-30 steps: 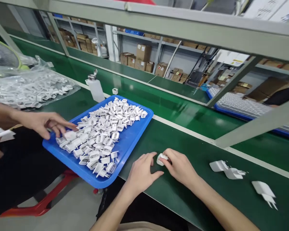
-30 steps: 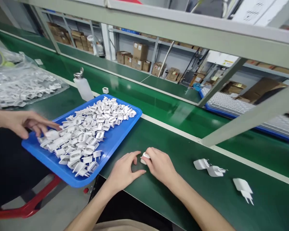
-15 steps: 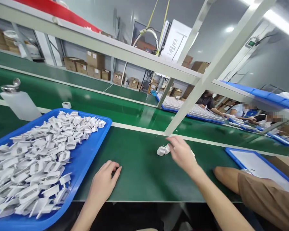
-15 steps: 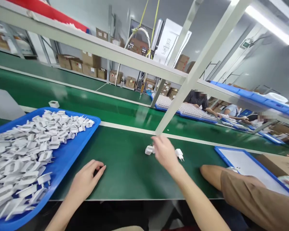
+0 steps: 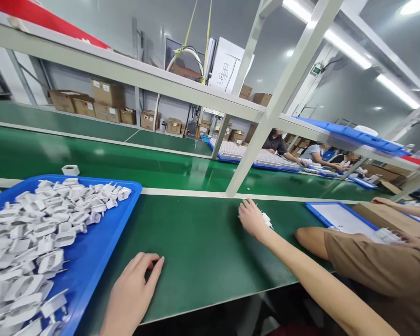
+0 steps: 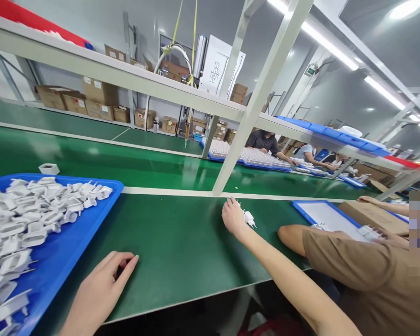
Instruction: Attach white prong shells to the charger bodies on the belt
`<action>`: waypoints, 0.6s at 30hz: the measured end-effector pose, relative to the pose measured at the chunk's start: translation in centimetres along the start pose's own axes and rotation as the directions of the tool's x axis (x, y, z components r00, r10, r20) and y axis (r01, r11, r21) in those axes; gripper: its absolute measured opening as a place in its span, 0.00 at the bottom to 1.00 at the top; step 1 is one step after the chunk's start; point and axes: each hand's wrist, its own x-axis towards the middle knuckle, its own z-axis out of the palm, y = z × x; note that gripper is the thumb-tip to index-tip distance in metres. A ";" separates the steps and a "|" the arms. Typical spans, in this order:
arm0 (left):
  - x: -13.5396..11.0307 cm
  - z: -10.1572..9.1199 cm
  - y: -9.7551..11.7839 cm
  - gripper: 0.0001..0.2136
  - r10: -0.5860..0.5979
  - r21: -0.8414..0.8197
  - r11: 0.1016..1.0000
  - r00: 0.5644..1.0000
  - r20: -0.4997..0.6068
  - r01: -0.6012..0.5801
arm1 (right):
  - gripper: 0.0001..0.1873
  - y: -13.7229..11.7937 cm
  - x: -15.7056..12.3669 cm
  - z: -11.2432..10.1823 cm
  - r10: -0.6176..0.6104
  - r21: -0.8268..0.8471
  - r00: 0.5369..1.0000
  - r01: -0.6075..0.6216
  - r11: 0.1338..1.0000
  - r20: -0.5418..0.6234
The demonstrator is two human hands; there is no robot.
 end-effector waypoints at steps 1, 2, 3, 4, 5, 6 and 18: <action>0.0 0.1 -0.1 0.20 -0.003 -0.002 1.000 1.000 0.003 0.003 | 0.18 0.0 -0.5 -0.8 0.011 0.034 1.000 -0.010 0.999 -0.011; 0.0 0.1 -0.2 0.20 -0.006 -0.003 1.000 1.000 0.006 0.006 | 0.19 -0.3 -1.0 -1.6 0.010 0.058 1.000 -0.009 0.998 -0.020; -0.1 0.2 -0.2 0.19 -0.008 -0.003 1.000 1.000 0.010 0.009 | 0.21 -1.0 -1.5 -2.5 0.003 0.122 1.000 0.000 0.993 -0.024; -0.1 0.2 -0.3 0.19 -0.011 -0.002 1.000 1.000 0.013 0.011 | 0.22 -1.8 -2.0 -3.4 -0.005 0.257 1.000 0.011 0.966 -0.025; -0.2 0.2 -0.3 0.19 -0.010 0.000 1.000 1.000 0.015 0.011 | 0.24 -2.8 -2.5 -4.3 -0.011 0.458 1.000 0.020 0.889 -0.022; -0.2 0.3 -0.3 0.19 -0.008 0.002 1.000 1.000 0.013 0.008 | 0.24 -3.9 -2.9 -5.2 -0.017 0.685 1.000 0.023 0.728 -0.015; 0.4 -0.1 0.9 0.19 -0.017 0.046 0.999 1.000 -0.008 0.017 | 0.24 -7.6 -2.7 -9.2 -0.211 0.830 0.969 -0.220 -0.513 0.126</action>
